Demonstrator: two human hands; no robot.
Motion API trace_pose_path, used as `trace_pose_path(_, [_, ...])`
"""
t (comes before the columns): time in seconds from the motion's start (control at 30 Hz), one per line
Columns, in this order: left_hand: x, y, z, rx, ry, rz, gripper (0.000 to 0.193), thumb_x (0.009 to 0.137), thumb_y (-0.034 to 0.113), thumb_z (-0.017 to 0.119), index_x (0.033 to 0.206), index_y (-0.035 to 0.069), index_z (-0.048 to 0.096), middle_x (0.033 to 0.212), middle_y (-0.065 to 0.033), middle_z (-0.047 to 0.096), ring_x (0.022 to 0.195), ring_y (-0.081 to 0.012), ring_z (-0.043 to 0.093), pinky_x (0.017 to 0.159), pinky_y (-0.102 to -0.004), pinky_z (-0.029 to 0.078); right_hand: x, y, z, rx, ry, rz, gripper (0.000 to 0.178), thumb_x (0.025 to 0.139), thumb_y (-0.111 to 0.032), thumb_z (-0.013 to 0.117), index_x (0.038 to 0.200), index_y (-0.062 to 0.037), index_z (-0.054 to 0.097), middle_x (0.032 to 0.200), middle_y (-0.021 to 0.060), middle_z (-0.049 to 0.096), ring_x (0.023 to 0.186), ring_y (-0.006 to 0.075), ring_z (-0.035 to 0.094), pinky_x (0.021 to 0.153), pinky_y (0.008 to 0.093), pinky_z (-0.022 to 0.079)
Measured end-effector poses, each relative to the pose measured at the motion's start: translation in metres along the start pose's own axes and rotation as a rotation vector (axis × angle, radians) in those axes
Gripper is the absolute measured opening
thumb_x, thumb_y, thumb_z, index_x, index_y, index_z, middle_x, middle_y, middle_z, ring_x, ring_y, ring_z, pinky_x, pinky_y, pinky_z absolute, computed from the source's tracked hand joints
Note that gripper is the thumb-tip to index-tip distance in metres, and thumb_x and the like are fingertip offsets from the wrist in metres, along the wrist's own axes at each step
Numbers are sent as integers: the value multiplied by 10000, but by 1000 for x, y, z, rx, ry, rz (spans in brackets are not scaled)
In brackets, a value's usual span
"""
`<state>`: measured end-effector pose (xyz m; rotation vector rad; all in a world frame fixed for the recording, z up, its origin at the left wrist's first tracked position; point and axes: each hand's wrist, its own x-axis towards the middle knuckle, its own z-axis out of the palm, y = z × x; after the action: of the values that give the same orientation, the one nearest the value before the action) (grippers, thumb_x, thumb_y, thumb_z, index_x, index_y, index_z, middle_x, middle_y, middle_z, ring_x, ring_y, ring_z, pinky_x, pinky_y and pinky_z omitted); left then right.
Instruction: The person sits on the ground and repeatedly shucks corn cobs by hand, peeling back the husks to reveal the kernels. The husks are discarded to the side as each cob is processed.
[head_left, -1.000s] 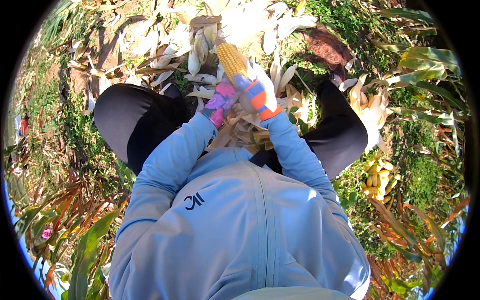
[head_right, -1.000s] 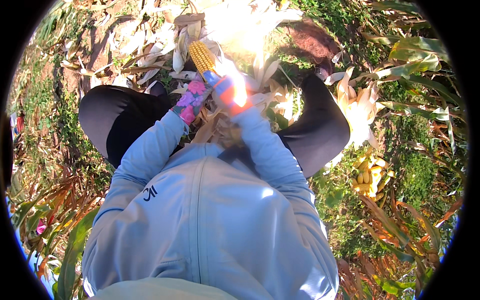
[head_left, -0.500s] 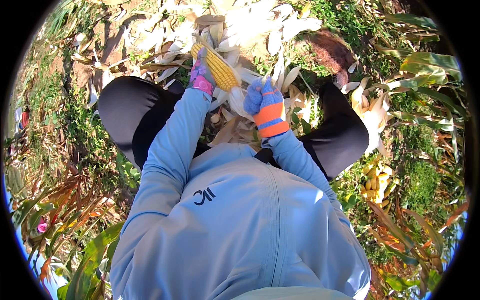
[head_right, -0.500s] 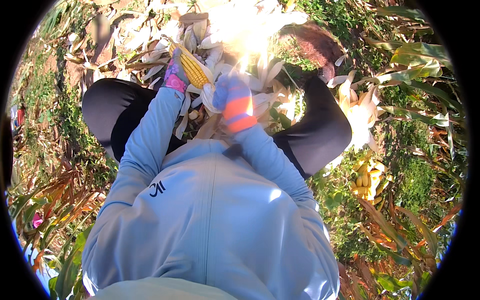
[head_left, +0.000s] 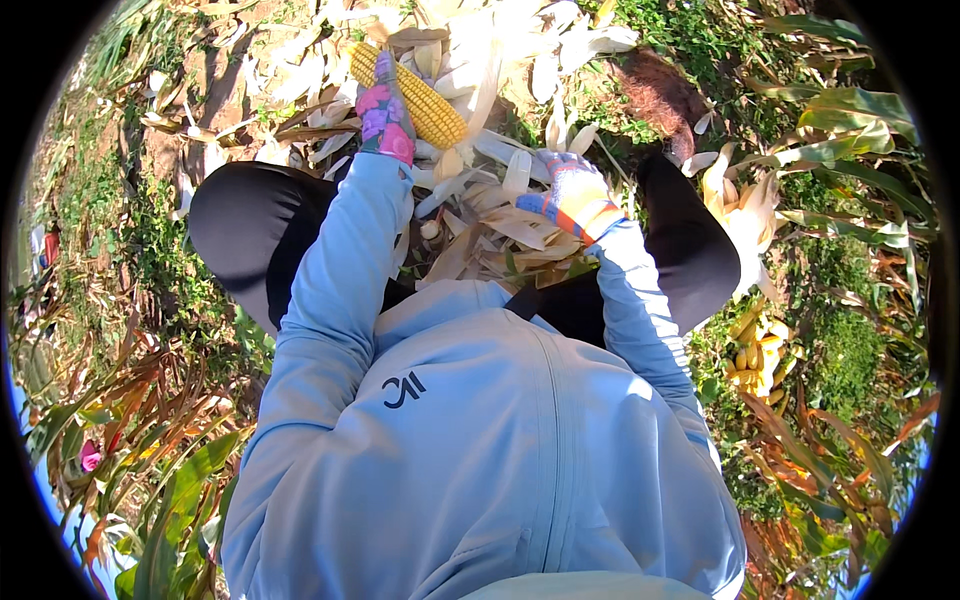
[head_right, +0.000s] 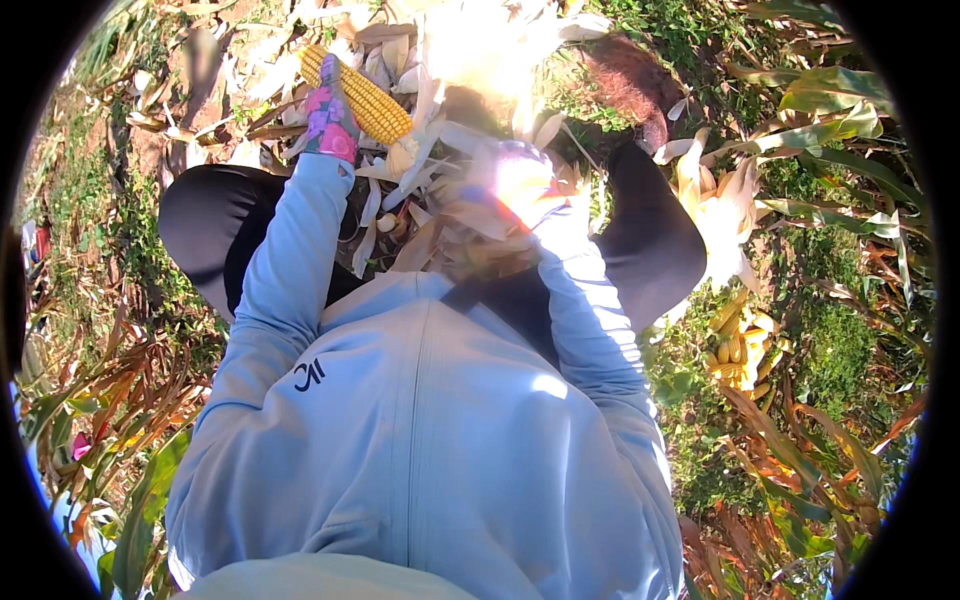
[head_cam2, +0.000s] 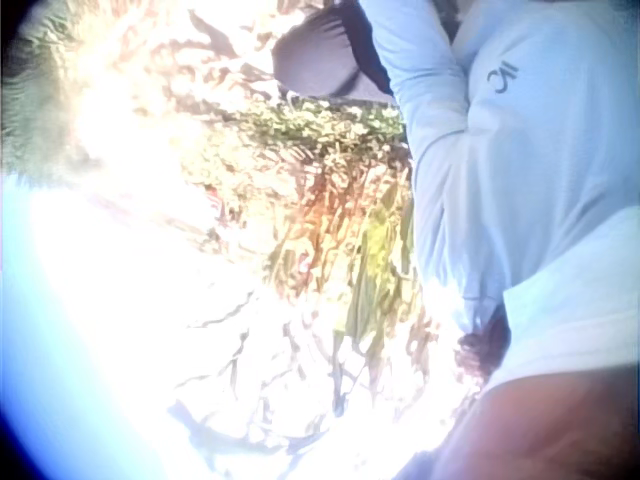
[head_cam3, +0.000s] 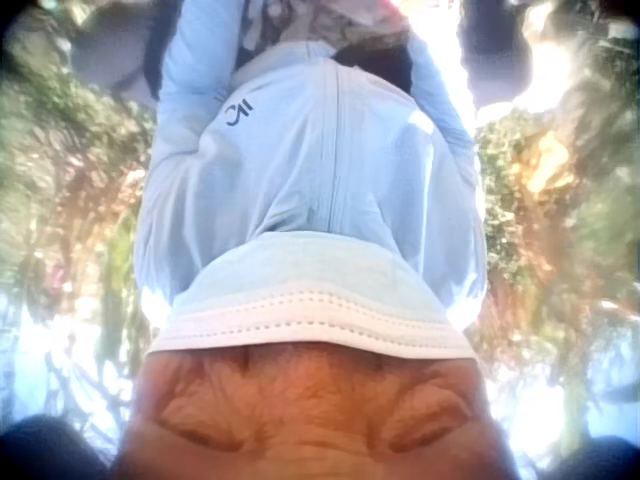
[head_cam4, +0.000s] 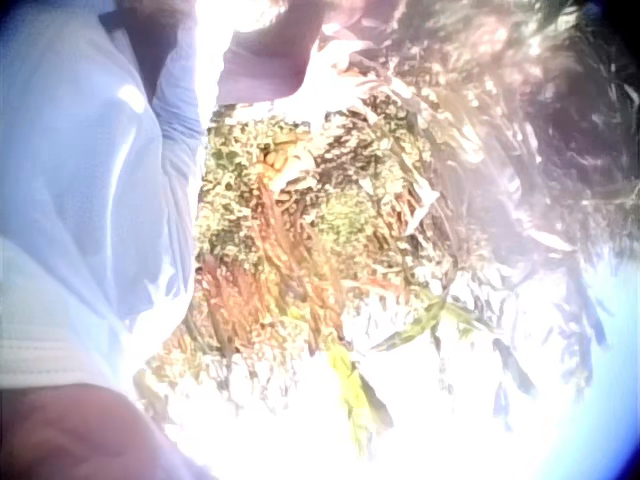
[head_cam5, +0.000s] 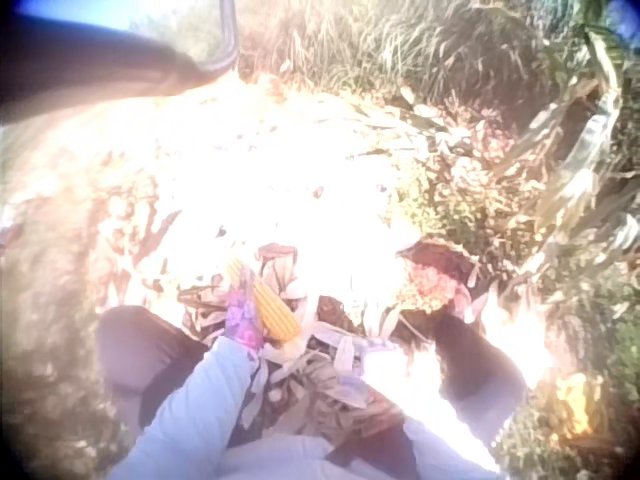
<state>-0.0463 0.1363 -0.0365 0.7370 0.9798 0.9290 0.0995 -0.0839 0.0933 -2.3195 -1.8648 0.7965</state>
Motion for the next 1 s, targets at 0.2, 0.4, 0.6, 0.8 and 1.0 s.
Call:
trace_pose_path(0.2, [-18,-12,4,-137,-4,-65,531,807,507,516,1049,38,455,898,-139,570,785,-279,597,692,-428,518,39,-25,41,883,333,-266,476,839,-211,554,1258,-48,397,1089,120,568,606,105,542,604,235,454])
trace_pose_path(0.4, [-52,34,24,-285,-197,-342,492,797,486,545,997,41,485,865,-122,563,780,-257,583,731,-397,514,35,-25,74,1554,-311,-19,502,890,-473,378,1161,-62,477,708,58,556,525,102,492,514,234,407])
trace_pose_path(0.6, [-44,27,13,-172,-205,-280,538,799,508,529,1003,12,486,863,-130,566,782,-258,580,720,-378,505,41,-32,98,918,223,-64,465,877,-484,405,770,-71,588,575,69,538,505,228,524,462,342,388])
trace_pose_path(0.8, [8,57,-35,-91,-36,-40,577,804,530,506,995,-14,501,865,-147,582,803,-270,583,736,-386,502,-15,-30,99,539,313,-137,318,845,-368,512,861,-65,606,595,159,546,576,349,545,531,416,420])
trace_pose_path(1.0, [-12,47,-12,-177,-157,-116,657,779,586,504,977,-40,497,850,-166,583,794,-299,584,735,-390,498,21,12,112,433,92,-183,433,834,-263,560,1167,-2,467,958,149,615,831,267,607,730,286,476])
